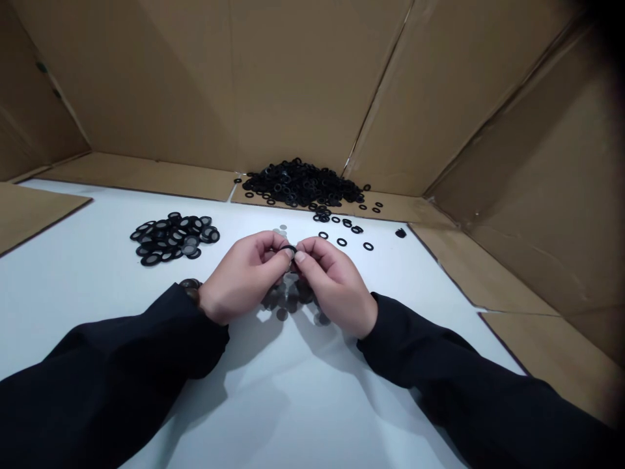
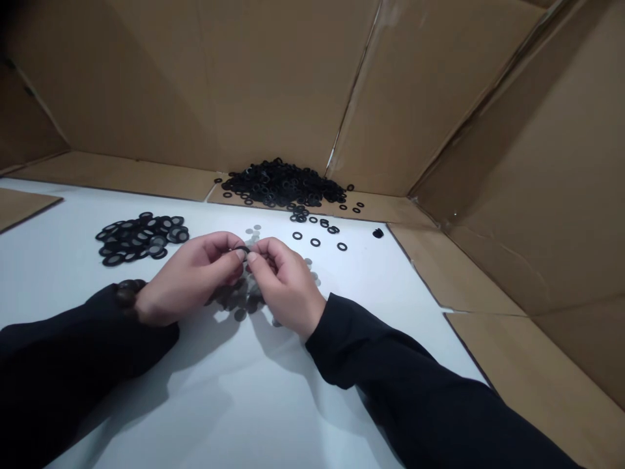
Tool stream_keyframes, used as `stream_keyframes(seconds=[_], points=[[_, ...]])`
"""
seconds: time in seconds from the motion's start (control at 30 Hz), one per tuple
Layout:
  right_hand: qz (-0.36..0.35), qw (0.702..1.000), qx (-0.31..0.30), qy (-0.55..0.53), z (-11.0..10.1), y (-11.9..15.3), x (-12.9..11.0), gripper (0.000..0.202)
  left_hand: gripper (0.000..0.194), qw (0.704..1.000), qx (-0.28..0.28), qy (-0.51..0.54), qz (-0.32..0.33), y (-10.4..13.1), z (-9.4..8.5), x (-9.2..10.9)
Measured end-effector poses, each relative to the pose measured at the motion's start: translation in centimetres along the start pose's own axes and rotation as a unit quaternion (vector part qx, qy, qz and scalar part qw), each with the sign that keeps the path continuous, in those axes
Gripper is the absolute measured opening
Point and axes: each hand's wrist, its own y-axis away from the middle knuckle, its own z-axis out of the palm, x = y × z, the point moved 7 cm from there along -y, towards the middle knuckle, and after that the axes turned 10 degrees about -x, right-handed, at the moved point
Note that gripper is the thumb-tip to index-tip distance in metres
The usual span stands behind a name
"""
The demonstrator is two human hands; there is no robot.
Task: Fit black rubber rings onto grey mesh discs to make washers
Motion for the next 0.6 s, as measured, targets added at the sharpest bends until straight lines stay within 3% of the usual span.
stream_keyframes(seconds=[0.1, 0.23, 0.37, 0.6], points=[[0.002, 0.999, -0.009, -0.045, 0.17, -0.11, 0.33, 0.018, 0.014, 1.0, 0.008, 0.003, 0.005, 0.06, -0.11, 0.18], [0.002, 1.0, 0.002, -0.006, -0.22, -0.06, 0.22, 0.02, 0.011, 0.999, -0.014, -0.027, -0.013, 0.23, -0.1, 0.15], [0.017, 0.999, -0.026, 0.033, -0.09, 0.04, 0.06, 0.02, 0.011, 0.997, -0.039, -0.057, -0.027, 0.28, -0.07, 0.06], [0.013, 0.997, -0.006, 0.076, -0.15, 0.16, -0.33, 0.016, 0.012, 0.999, -0.017, -0.037, -0.014, 0.16, 0.07, 0.16]])
